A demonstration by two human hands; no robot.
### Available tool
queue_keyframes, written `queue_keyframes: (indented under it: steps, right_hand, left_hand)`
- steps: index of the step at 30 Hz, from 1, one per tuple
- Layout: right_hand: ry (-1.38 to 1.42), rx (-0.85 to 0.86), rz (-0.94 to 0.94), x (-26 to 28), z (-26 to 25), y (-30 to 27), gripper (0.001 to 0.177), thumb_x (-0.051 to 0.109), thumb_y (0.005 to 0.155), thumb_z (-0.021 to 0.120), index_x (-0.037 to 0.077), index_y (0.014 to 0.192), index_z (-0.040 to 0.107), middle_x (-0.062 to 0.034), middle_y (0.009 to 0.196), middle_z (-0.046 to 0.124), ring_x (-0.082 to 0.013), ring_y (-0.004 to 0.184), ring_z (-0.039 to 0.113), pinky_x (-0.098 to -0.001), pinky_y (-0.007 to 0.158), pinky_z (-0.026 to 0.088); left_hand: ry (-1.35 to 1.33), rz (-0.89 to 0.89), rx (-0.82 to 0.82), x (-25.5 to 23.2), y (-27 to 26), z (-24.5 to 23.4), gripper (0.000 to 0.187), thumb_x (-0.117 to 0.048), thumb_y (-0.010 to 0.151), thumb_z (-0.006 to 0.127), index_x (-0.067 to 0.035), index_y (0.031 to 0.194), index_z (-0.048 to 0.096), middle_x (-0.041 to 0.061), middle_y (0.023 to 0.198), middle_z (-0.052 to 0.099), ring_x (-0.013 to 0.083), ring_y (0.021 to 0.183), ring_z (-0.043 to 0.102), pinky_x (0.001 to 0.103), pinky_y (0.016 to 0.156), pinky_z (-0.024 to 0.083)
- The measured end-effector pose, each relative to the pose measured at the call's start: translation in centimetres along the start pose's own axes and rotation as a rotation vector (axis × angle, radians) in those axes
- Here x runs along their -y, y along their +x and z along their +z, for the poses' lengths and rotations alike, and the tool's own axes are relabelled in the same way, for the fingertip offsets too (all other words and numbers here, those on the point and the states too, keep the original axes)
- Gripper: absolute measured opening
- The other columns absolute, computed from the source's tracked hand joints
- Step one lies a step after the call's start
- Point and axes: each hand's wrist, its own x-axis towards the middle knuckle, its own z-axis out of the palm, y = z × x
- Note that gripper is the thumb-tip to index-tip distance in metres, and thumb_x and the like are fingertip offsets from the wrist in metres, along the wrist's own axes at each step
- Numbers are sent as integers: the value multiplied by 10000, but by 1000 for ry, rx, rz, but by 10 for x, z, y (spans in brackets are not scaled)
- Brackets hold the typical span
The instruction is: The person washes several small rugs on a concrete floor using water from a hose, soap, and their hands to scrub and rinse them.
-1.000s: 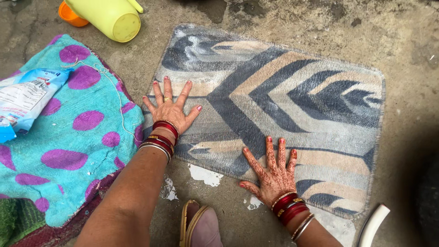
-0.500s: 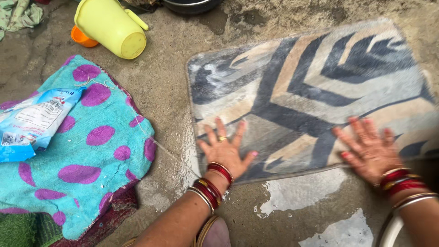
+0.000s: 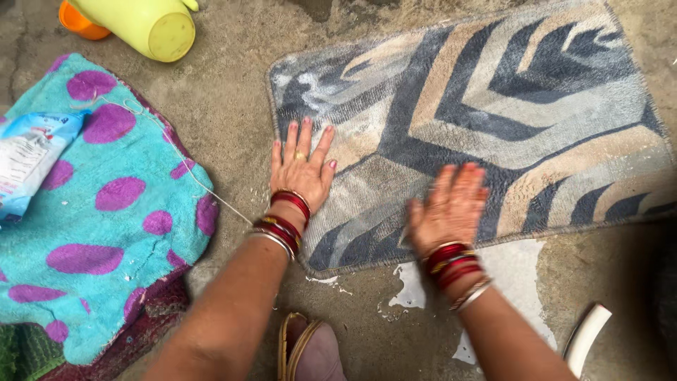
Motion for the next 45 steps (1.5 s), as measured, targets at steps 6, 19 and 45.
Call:
queue_keyframes:
  steps: [6,19,45]
  right_hand:
    - [71,195,-470,93,1,-33,825,555,964,317,139,1608,11,-109,1687,-49,-264,1555,-49,-520,1214,-95]
    - [-151,174,-141,50,18,11,789,520,991,206,85,1607,-25,-154,1689,-113,-297,1532,-100,-512,1207,-75]
    - [165,-88,7,-87,-4,24,731,455,985,320,189,1633,110,-102,1714,62,-297,1571,34,-569,1209,9]
  left_hand:
    - [-19,-53,-47,-6,-15,15,652,-407,1015,383,-282,1625,188,82,1716,48,299,1561,41,474,1241,52]
    - [-38,-84,-31,-15,-29,15,654,-375,1017,360,-244,1625,157,73,1708,19,290,1562,18,461,1245,34]
    - [-38,61,42,-16,-37,16,639,-433,1019,330,-272,1619,178,18,1699,76,254,1562,18,470,1249,1]
